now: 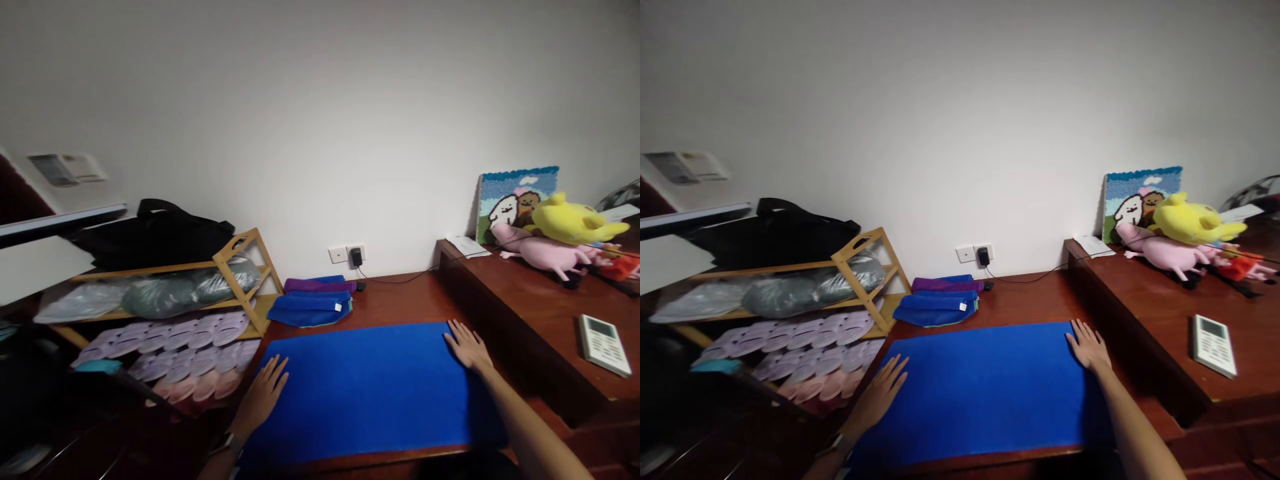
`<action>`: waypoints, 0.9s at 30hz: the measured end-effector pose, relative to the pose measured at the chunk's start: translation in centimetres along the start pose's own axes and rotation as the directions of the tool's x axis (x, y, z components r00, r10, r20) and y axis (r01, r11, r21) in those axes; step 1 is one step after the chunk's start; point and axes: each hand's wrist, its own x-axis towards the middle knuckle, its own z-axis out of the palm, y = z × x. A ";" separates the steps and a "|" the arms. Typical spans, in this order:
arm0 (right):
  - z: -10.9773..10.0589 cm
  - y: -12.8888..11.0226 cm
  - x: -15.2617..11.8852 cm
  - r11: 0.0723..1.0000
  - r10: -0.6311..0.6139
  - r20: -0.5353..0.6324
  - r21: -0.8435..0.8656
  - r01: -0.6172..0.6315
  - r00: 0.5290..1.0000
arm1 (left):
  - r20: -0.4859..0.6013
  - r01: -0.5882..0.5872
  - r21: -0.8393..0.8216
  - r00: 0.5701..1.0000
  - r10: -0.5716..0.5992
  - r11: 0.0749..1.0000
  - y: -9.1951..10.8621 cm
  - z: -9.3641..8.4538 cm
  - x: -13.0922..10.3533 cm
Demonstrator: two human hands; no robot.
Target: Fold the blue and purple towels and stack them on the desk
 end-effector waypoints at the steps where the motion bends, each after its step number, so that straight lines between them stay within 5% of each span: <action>1: -0.1 0.2 0.1 1.000 0.001 0.011 0.008 -0.002 1.000 | 0.011 0.009 -0.005 1.000 -0.009 1.000 -1.1 -0.1 -1.3; 4: -0.7 0.1 0.4 0.998 0.020 0.061 0.050 -0.023 0.998 | 0.060 0.038 -0.015 0.997 -0.037 0.999 -2.6 -0.5 -4.2; 7: -1.4 -3.8 -0.9 0.995 0.078 -0.057 0.069 -0.074 0.995 | 0.082 0.071 -0.022 0.994 -0.069 0.997 -1.8 -1.1 -5.1; 9: -1.1 -9.3 -3.6 0.997 0.037 -0.221 0.069 -0.022 0.974 | 0.075 0.083 -0.028 0.994 -0.081 0.996 -1.2 -1.4 -5.0; 11: 0.2 -16.6 -7.8 0.979 -0.161 -0.247 0.081 0.186 0.956 | 0.061 0.084 -0.032 0.995 -0.082 0.996 -0.8 -1.6 -4.9; 14: 3.6 -27.3 -14.6 0.866 -0.462 -0.137 0.142 0.479 0.876 | 0.052 0.086 -0.033 0.995 -0.084 0.996 -0.7 -1.8 -4.9; 17: 6.5 -32.9 -18.6 0.794 -0.572 -0.034 0.228 0.563 0.820 | 0.064 0.086 -0.035 0.994 -0.084 0.996 -0.7 -2.0 -5.0; 19: 7.4 -32.4 -18.9 0.802 -0.561 0.006 0.252 0.541 0.828 | 0.074 0.084 -0.037 0.994 -0.081 0.996 -0.6 -2.2 -5.0; 21: 7.5 -28.8 -17.9 0.834 -0.510 -0.005 0.241 0.496 0.860 | 0.080 0.082 -0.037 0.994 -0.079 0.996 -0.5 -2.3 -4.9; 27: 4.3 -8.4 -13.7 0.986 -0.167 -0.028 -0.017 0.167 0.985 | 0.059 0.077 -0.023 0.995 -0.076 0.997 -0.8 -1.5 -4.6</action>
